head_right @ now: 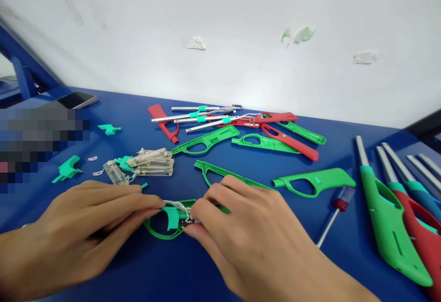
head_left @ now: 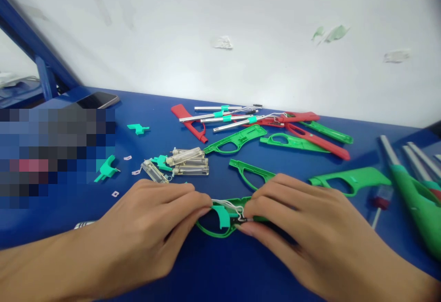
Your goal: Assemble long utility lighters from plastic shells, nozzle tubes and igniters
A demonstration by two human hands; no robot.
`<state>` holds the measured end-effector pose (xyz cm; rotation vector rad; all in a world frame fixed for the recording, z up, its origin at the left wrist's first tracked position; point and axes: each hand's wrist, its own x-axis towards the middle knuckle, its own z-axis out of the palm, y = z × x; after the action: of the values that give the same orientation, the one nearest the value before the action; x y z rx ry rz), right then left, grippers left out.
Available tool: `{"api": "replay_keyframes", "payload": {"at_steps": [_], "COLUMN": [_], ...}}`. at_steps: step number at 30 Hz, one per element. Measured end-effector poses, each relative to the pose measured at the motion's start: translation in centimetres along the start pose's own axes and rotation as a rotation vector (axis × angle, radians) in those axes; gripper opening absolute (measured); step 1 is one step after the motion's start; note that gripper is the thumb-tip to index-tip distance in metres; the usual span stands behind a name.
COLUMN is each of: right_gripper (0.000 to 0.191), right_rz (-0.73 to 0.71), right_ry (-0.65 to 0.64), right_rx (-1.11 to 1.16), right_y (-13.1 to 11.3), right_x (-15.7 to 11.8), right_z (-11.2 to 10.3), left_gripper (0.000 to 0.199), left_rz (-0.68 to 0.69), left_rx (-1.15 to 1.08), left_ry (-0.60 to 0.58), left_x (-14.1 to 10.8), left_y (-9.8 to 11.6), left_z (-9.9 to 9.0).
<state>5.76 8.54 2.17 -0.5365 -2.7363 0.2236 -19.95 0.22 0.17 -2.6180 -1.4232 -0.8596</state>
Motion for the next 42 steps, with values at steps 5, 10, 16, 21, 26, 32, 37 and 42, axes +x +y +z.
{"api": "replay_keyframes", "payload": {"at_steps": [5,10,16,21,26,32,37,42], "right_gripper": [0.032,0.037,0.033,0.030,0.030,0.031,0.030,0.029], "right_rz": [-0.006,-0.017,-0.020,-0.005,0.019,0.045,0.073,0.080], "right_ry": [-0.016,-0.009,-0.001,-0.010,-0.014,-0.035,-0.056,-0.062], "right_rx": [-0.005,-0.021,-0.031,-0.040,-0.033,-0.020,-0.003,0.002], "right_y": [0.05,-0.16,-0.40,-0.34,-0.24,-0.18,-0.11,-0.13], "right_x": [0.12,0.22,0.24,0.19,0.13,0.15,0.11,0.05], "right_z": [-0.06,0.05,0.00,0.03,0.05,0.17,0.15,0.13], "left_gripper": [0.017,0.015,0.012,0.011,0.012,0.014,0.020,0.024], "left_rz": [-0.007,-0.028,-0.044,-0.037,-0.001,0.054,0.077,0.075], "left_rx": [0.011,0.016,0.002,-0.005,0.024,0.053,0.099,0.099], "left_ry": [0.011,0.023,0.007,-0.001,-0.021,-0.026,-0.005,-0.011], "left_x": [0.07,0.19,0.16,0.09,-0.02,-0.21,-0.62,-0.55], "left_y": [-0.04,0.19,0.17,0.12,0.09,0.06,0.20,0.11], "left_z": [-0.09,-0.07,0.12,0.16,0.19,0.01,-0.11,0.11]}}
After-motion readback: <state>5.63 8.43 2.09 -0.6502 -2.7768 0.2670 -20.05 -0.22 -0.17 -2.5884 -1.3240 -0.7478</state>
